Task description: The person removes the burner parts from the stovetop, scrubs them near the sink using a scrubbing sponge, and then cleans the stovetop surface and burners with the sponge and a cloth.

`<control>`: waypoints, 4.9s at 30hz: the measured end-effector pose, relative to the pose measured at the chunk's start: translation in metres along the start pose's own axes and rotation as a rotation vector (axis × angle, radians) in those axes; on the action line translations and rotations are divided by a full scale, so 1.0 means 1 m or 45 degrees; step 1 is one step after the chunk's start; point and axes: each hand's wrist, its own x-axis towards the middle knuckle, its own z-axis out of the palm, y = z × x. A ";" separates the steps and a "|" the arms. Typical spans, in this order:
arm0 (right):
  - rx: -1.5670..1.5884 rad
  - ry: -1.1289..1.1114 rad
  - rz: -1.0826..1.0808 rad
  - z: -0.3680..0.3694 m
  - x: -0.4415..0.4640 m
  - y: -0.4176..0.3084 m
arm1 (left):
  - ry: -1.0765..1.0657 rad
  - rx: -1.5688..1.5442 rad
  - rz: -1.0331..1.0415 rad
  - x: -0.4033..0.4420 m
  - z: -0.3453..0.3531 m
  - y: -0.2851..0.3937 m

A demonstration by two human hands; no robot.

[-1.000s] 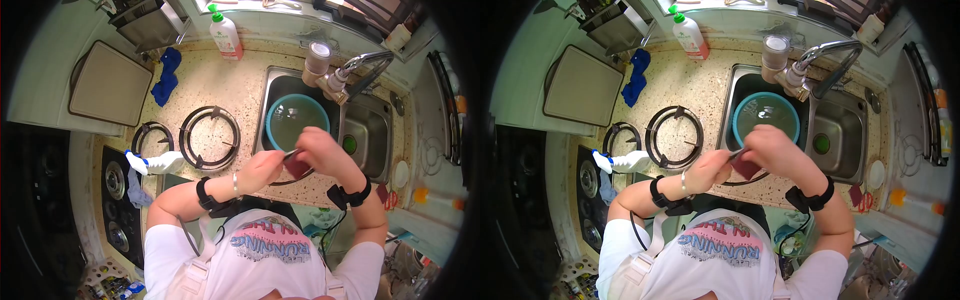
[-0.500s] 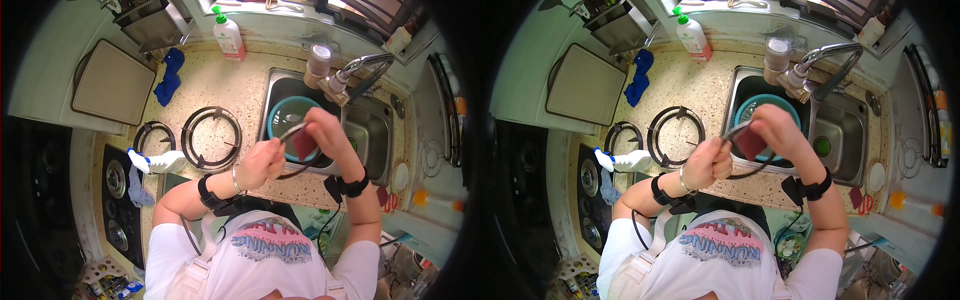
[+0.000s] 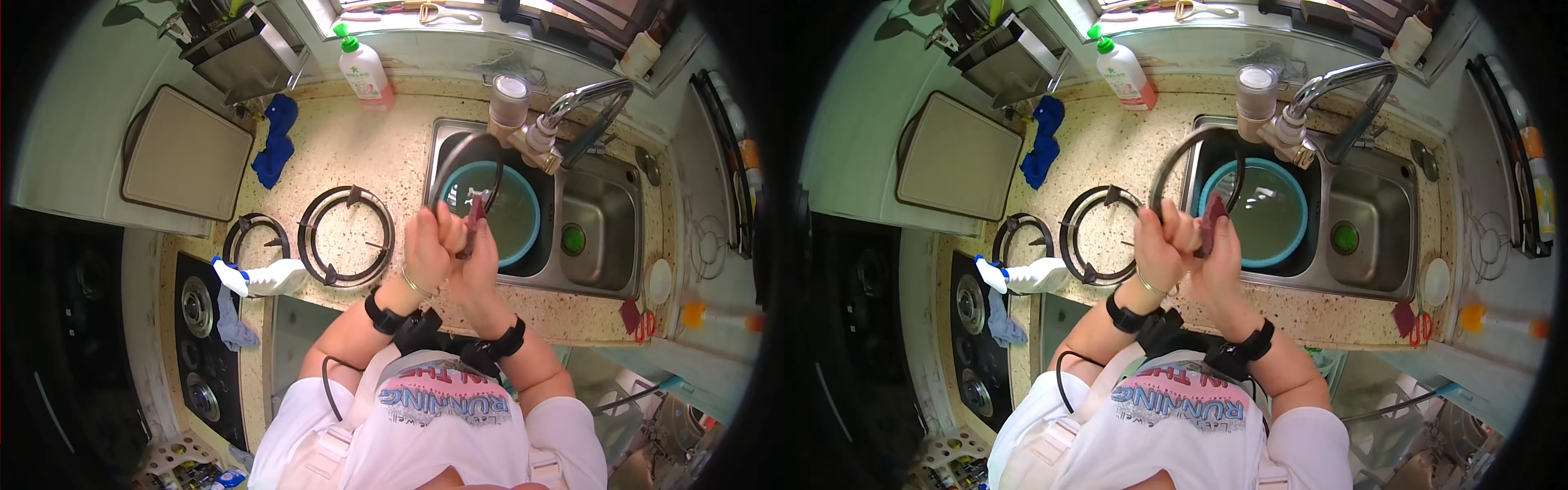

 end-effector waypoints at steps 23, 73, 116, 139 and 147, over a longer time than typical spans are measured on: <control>-0.737 -0.342 0.028 -0.040 0.033 -0.012 | -0.569 1.032 0.789 -0.032 -0.003 -0.016; -2.172 -1.187 0.009 -0.135 0.058 0.006 | 0.567 1.473 -0.277 -0.123 -0.170 -0.085; -1.972 -1.256 0.304 -0.157 0.093 0.037 | 0.417 2.181 -0.358 -0.130 -0.113 -0.112; -1.619 -0.885 0.386 -0.144 0.142 0.038 | 1.088 2.146 -0.300 -0.126 -0.099 -0.137; -1.748 -1.085 0.488 -0.164 0.102 0.022 | 0.328 2.101 -0.223 -0.135 -0.099 -0.107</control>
